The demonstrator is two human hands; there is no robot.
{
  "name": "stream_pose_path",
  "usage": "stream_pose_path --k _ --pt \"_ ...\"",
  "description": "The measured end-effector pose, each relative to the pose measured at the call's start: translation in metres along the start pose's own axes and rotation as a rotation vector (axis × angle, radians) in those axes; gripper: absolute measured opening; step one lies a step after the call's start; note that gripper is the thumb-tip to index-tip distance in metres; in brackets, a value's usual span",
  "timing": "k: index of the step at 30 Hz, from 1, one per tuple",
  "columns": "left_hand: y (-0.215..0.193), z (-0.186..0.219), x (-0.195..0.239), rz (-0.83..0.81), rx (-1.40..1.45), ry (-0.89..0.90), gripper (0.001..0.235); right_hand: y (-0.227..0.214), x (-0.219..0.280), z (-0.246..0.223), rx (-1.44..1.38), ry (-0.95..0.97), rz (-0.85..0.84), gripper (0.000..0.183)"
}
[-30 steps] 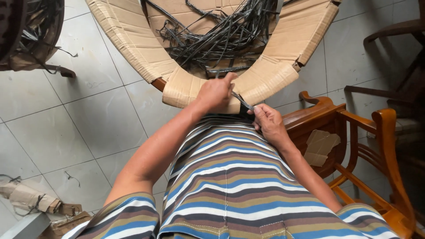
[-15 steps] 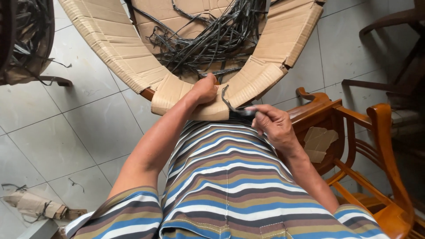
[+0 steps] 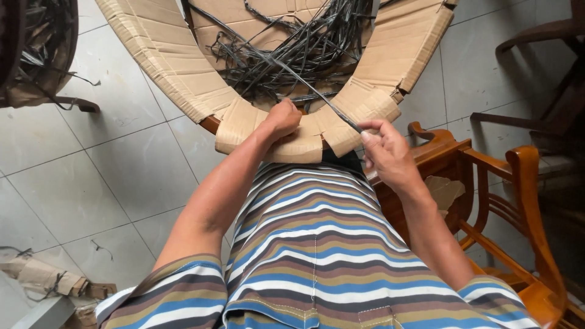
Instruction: Wrapping wooden chair frames with cardboard and securing them with ties for transport or storage.
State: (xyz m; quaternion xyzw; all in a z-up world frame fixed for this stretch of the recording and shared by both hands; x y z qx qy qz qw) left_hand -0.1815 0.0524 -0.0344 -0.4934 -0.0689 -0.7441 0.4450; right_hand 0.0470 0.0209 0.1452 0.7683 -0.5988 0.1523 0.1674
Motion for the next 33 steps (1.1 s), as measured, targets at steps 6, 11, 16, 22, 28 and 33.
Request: stream_pose_path --k 6,11,16,22,28,33 --pt "0.028 -0.006 -0.04 -0.067 -0.15 0.092 0.055 -0.008 0.007 0.042 0.232 0.199 0.131 0.03" --pt "0.031 0.051 -0.022 -0.219 -0.378 0.149 0.064 -0.013 0.006 0.041 0.352 0.25 0.079 0.029" --pt "0.056 0.057 -0.024 -0.211 -0.584 0.199 0.057 -0.025 0.005 0.055 0.434 0.35 -0.014 0.027" --pt "0.037 0.057 -0.021 0.177 -0.211 0.051 0.033 -0.035 0.003 0.061 0.446 0.385 -0.099 0.026" --pt "0.049 0.067 -0.033 0.214 -0.014 0.174 0.058 -0.047 -0.005 0.07 0.428 0.429 -0.145 0.027" --pt "0.062 0.056 -0.048 0.035 0.014 0.114 0.065 -0.052 -0.01 0.071 0.392 0.438 -0.197 0.025"
Point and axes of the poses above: each hand's wrist, its own x-axis away from the middle knuckle, its own y-axis out of the palm, z = x × y, the point moved 6 cm from there along -x, towards the middle knuckle, and after that the axes turned 3 degrees about -x, right-handed, at the moved point
